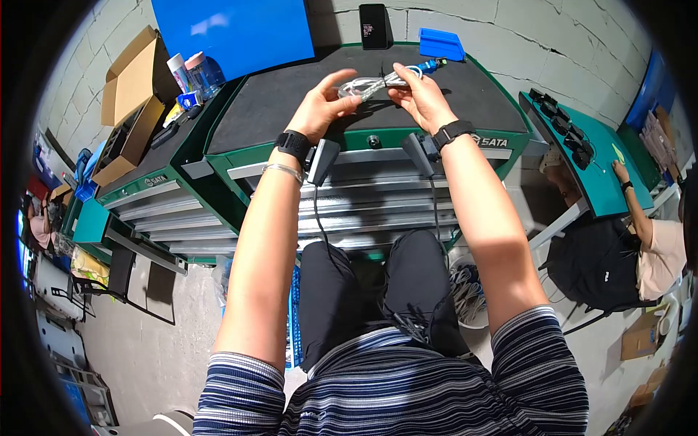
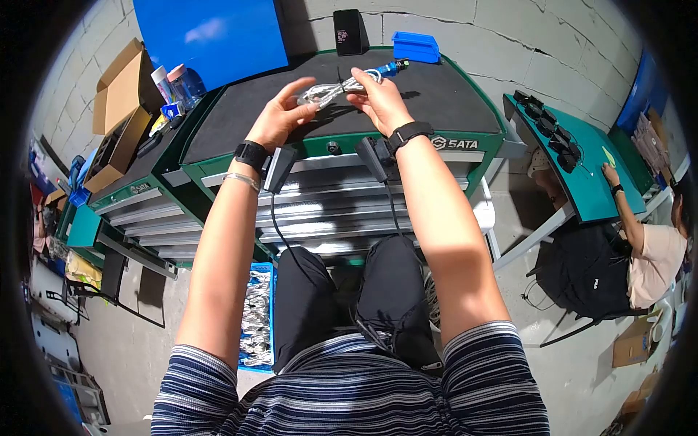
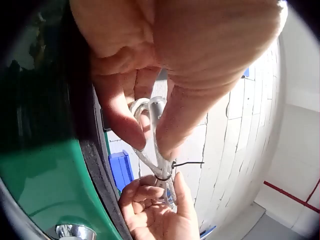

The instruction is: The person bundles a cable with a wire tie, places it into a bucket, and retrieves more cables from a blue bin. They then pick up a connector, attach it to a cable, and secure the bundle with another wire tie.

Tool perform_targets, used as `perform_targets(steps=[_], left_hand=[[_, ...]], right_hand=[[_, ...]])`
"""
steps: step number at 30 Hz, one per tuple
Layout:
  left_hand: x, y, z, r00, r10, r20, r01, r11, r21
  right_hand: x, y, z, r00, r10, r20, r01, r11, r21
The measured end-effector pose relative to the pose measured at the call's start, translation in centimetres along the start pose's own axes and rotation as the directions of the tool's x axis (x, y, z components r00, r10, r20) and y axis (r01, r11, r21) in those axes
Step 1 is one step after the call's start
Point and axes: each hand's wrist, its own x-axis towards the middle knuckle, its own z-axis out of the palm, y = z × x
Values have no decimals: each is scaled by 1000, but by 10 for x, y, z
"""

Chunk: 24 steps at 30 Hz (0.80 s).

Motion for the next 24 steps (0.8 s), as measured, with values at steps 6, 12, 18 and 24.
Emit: perform_targets(steps=[6,12,18,24], left_hand=[[3,1,-4,974,-204,-99,155,918,-365],[4,2,-6,962,-252,-105,203,917,-344],[5,3,0,954,-251,-162,190,928,-319],[4,-5,3,978,-118,-171,75,968,-238]], right_hand=[[-14,-8,4,992,-37,123,34,999,23],[-8,-5,0,993,-9,118,19,996,-84],[-5,-3,-2,995,-10,98,20,995,-95],[-8,-6,-1,995,-44,87,35,995,97]])
